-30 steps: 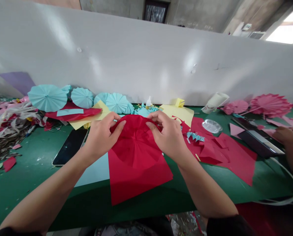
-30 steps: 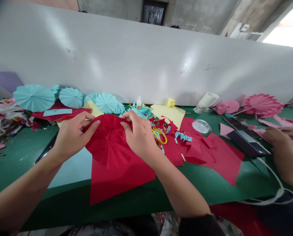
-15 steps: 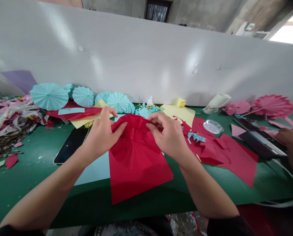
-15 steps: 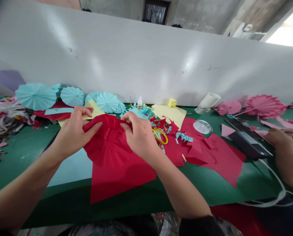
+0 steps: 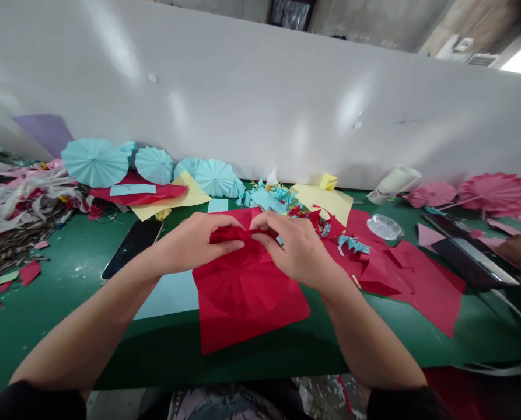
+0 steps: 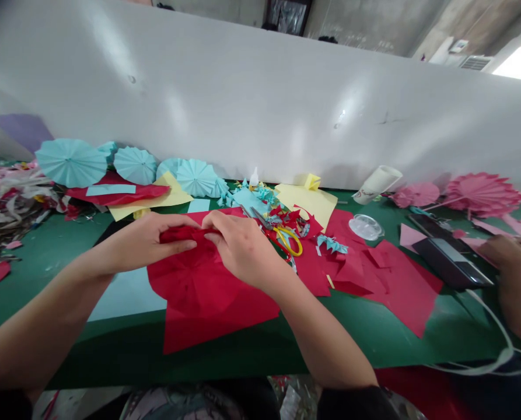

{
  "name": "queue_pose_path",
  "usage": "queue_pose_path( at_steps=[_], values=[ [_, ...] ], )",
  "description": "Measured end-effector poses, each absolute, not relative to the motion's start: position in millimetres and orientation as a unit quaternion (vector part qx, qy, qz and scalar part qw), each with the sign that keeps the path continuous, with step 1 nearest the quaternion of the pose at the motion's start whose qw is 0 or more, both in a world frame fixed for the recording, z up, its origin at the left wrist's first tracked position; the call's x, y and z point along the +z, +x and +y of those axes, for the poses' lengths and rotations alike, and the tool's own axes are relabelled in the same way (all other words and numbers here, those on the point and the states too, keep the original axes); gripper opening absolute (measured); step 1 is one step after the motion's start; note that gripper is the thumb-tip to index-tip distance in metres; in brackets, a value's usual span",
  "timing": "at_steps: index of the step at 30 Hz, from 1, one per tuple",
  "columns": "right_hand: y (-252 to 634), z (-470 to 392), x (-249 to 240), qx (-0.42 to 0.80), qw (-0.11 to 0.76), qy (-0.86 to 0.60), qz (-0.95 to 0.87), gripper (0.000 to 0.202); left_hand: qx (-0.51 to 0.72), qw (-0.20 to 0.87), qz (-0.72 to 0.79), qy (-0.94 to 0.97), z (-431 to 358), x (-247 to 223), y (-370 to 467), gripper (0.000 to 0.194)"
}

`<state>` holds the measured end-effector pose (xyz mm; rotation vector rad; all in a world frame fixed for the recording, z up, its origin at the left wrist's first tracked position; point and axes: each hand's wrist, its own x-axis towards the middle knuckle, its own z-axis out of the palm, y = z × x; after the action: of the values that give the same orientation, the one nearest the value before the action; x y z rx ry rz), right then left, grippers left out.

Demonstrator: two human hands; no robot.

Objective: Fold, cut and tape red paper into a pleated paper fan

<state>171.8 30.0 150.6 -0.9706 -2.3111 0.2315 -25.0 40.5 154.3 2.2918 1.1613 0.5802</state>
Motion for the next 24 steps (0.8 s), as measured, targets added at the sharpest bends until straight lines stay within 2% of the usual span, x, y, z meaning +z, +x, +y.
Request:
queue_pose_path(
  at_steps=[3, 8, 14, 18, 24],
  values=[
    [172.0, 30.9, 150.0, 0.085, 0.302, -0.377, -0.871, 0.010, 0.180, 0.204, 0.437, 0.857, 38.6, 156.9, -22.8, 0.024],
    [172.4, 33.9, 146.1, 0.089, 0.289, -0.388, -0.871, 0.013, 0.215, 0.183, 0.445, 0.850, 36.4, 155.5, -19.9, 0.025],
    [172.8, 37.8, 139.9, 0.065, 0.272, -0.409, -0.868, 0.005, 0.216, 0.164, 0.449, 0.851, 33.3, 151.5, -16.0, 0.025],
    [171.8, 38.1, 143.0, 0.069, 0.274, -0.417, -0.864, 0.014, 0.222, 0.142, 0.466, 0.845, 33.4, 150.9, -15.3, 0.025],
    [174.4, 38.9, 147.4, 0.065, 0.291, -0.440, -0.847, 0.016, 0.307, 0.178, 0.488, 0.797, 35.5, 149.6, -16.2, 0.025]
  ],
)
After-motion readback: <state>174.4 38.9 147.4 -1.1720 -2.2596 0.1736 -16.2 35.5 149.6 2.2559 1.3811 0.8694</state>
